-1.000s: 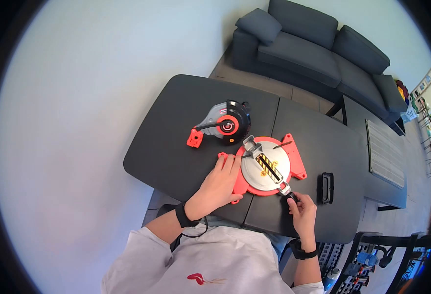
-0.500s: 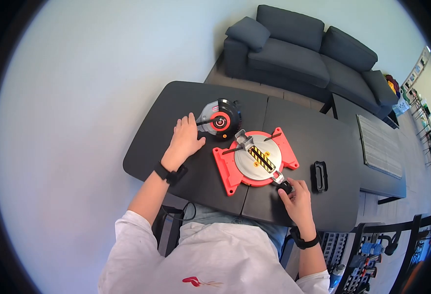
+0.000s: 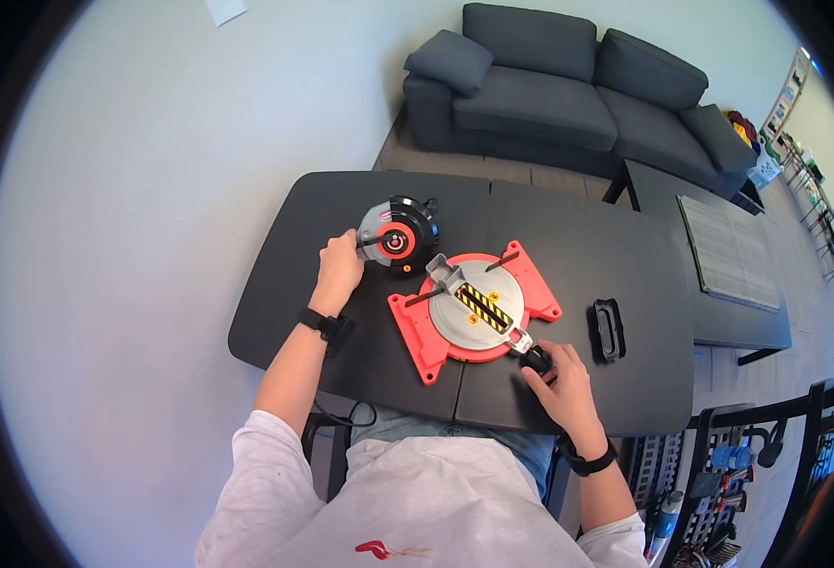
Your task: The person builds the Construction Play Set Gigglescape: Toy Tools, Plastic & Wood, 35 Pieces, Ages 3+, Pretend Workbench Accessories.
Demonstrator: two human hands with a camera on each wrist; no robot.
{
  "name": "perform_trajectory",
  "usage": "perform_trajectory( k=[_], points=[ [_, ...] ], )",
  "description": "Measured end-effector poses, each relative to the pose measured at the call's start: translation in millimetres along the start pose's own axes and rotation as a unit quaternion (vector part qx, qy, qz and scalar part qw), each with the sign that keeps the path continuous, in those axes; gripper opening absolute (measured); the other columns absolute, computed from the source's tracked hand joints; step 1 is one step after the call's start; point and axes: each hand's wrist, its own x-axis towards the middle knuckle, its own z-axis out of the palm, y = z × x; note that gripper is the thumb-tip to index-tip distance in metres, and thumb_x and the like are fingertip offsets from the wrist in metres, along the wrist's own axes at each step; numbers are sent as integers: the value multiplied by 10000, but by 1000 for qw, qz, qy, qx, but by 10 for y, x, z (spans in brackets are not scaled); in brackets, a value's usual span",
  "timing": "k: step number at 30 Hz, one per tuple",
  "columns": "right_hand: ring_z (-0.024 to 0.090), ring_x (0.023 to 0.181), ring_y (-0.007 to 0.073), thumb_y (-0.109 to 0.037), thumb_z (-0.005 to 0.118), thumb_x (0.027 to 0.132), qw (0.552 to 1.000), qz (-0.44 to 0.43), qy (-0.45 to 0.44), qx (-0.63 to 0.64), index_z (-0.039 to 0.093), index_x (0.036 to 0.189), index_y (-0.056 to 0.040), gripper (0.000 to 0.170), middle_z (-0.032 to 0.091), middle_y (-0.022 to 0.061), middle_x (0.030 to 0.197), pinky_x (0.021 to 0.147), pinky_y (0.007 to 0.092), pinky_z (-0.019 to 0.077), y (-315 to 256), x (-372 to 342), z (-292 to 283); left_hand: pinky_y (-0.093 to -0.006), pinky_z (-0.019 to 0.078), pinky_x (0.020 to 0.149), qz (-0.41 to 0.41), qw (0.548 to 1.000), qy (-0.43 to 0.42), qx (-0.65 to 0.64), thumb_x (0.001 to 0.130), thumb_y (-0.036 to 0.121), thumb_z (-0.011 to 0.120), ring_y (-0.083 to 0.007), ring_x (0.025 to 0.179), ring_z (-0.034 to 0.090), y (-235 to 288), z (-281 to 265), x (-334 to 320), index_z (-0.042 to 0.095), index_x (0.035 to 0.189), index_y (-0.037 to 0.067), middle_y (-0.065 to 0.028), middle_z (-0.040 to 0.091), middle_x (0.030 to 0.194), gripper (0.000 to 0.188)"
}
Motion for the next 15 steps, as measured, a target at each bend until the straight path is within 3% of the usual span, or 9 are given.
perform_trajectory(
  k=[5,11,15],
  points=[
    [703,733,243,-171,829,899,1000,2,-5,4,667,1311,8,478,655,146,1076,725,392,577,51,-3,-2,-564,589,896,9,999,3,-42,837,-19,756,-511,1024,702,61,-126,-45,634,1034,-20,-288,741,999,232],
    [701,725,244,-170,832,893,1000,4,-3,2,672,1297,13,471,659,149,1061,723,387,575,71,-4,-1,-571,577,885,24,999,9,-24,841,-19,745,-502,1045,695,2,-83,-33,616,1026,-18,-287,736,1004,225],
    [697,720,244,-172,832,891,1000,7,-9,5,671,1295,18,474,664,151,1067,718,385,573,68,-2,-12,-520,580,887,23,996,-2,-83,852,20,772,-484,1046,701,25,-145,-15,651,1081,-24,-279,743,1040,263]
  ],
)
